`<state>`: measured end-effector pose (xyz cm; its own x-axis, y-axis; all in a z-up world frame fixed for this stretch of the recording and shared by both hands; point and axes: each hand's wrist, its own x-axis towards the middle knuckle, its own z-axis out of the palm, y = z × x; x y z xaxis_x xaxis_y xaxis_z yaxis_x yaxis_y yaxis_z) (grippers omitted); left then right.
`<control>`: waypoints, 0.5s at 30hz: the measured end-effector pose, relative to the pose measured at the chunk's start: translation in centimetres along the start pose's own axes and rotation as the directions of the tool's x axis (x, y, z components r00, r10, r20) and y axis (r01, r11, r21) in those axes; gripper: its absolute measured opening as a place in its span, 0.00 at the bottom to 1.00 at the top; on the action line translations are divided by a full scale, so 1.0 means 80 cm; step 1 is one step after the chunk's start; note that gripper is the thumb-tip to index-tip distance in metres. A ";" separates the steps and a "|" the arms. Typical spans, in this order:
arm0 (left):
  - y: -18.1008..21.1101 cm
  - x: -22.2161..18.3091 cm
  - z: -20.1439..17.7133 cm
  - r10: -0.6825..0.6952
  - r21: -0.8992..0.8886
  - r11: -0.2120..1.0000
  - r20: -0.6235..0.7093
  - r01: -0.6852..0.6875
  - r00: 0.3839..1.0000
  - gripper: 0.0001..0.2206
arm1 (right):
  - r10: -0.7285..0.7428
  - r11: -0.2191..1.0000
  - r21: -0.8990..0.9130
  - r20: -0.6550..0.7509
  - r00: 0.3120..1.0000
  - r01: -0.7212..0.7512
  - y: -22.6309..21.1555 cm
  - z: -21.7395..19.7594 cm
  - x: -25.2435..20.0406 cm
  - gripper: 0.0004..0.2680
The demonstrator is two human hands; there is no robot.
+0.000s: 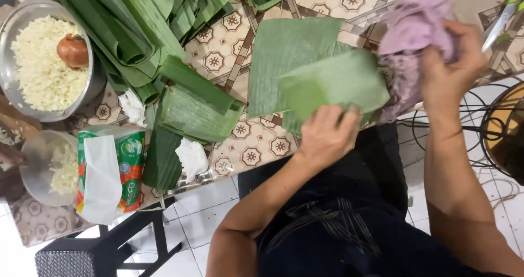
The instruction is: Wiping individual banana leaves with a cloth and stacking them neatly on a table.
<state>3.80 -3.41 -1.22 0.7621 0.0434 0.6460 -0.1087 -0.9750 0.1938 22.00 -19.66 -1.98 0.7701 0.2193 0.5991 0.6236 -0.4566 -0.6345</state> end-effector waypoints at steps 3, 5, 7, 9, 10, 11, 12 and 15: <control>-0.018 0.018 -0.006 -0.172 -0.372 0.924 -0.203 0.087 0.964 0.07 | -0.025 0.995 0.090 -0.125 0.992 0.037 -0.005 -0.011 0.020 0.13; -0.028 0.041 -0.006 -0.820 -0.662 0.462 -0.065 0.590 0.569 0.13 | -0.185 0.962 0.166 -0.197 0.963 0.219 -0.032 -0.022 0.039 0.16; -0.044 0.035 0.015 -0.920 -0.771 0.203 0.061 0.603 0.388 0.13 | -0.229 0.941 0.228 -0.120 0.966 0.251 -0.057 -0.031 0.051 0.16; -0.055 0.021 0.028 -0.954 -0.829 -0.070 0.218 0.555 0.205 0.16 | -0.276 0.917 0.287 -0.045 0.960 0.277 -0.074 -0.033 0.063 0.16; -0.056 0.011 0.031 -0.910 -0.824 -0.225 0.368 0.520 0.190 0.16 | -0.347 0.921 0.173 -0.037 0.937 0.348 -0.079 -0.032 0.070 0.17; -0.056 0.000 0.035 -0.839 -0.788 -0.379 0.514 0.484 0.180 0.15 | -0.410 0.910 0.057 -0.015 0.912 0.410 -0.084 -0.032 0.074 0.17; -0.059 -0.008 0.035 -0.836 -0.785 -0.382 0.518 0.487 0.180 0.15 | -0.407 0.912 0.053 -0.014 0.913 0.407 -0.083 -0.019 0.070 0.17; -0.074 -0.046 0.053 -0.646 -0.654 -0.491 0.717 0.576 0.263 0.15 | -0.479 0.877 0.005 0.090 0.873 0.480 -0.092 0.040 0.029 0.15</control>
<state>4.35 1.31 -7.88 0.7283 0.4849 -0.4842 0.0748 0.6462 0.7595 19.67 -13.01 2.52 0.3862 0.4879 0.7828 0.9175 -0.2905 -0.2716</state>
